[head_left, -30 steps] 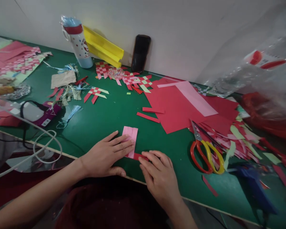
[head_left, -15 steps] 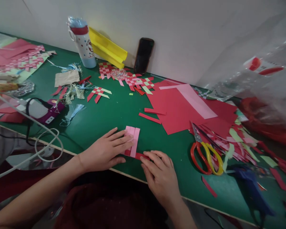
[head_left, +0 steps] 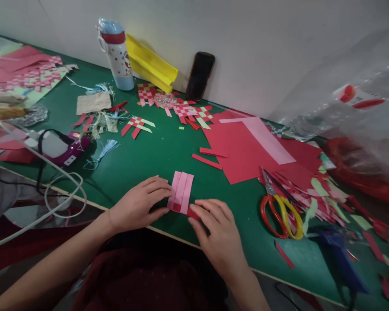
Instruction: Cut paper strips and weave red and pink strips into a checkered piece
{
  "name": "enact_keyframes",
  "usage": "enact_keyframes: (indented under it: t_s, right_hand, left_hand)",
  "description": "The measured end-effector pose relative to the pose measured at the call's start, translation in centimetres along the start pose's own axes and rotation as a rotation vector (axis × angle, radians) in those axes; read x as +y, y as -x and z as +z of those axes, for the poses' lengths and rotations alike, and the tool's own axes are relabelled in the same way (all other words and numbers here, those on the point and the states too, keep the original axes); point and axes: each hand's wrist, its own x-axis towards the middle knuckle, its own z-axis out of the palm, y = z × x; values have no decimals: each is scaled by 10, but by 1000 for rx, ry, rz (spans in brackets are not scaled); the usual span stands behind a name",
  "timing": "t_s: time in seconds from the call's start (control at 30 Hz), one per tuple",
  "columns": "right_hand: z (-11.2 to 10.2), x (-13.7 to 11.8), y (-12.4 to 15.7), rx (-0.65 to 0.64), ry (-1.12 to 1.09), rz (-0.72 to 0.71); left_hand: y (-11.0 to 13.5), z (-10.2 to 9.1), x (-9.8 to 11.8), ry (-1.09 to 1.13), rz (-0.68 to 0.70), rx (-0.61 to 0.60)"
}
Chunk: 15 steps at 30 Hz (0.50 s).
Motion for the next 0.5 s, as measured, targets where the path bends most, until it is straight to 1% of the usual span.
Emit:
enact_keyframes:
  t_s: [0.13, 0.23, 0.5]
  right_hand:
    - [11, -9, -14, -58, 2, -1]
    - [18, -11, -19, -97, 11, 13]
    - [20, -11, -23, -118, 0, 24]
  left_hand:
    - [-2, -1, 1, 21, 3, -12]
    - [-2, 0, 0, 12, 8, -5]
    - [-1, 3, -1, 14, 5, -1]
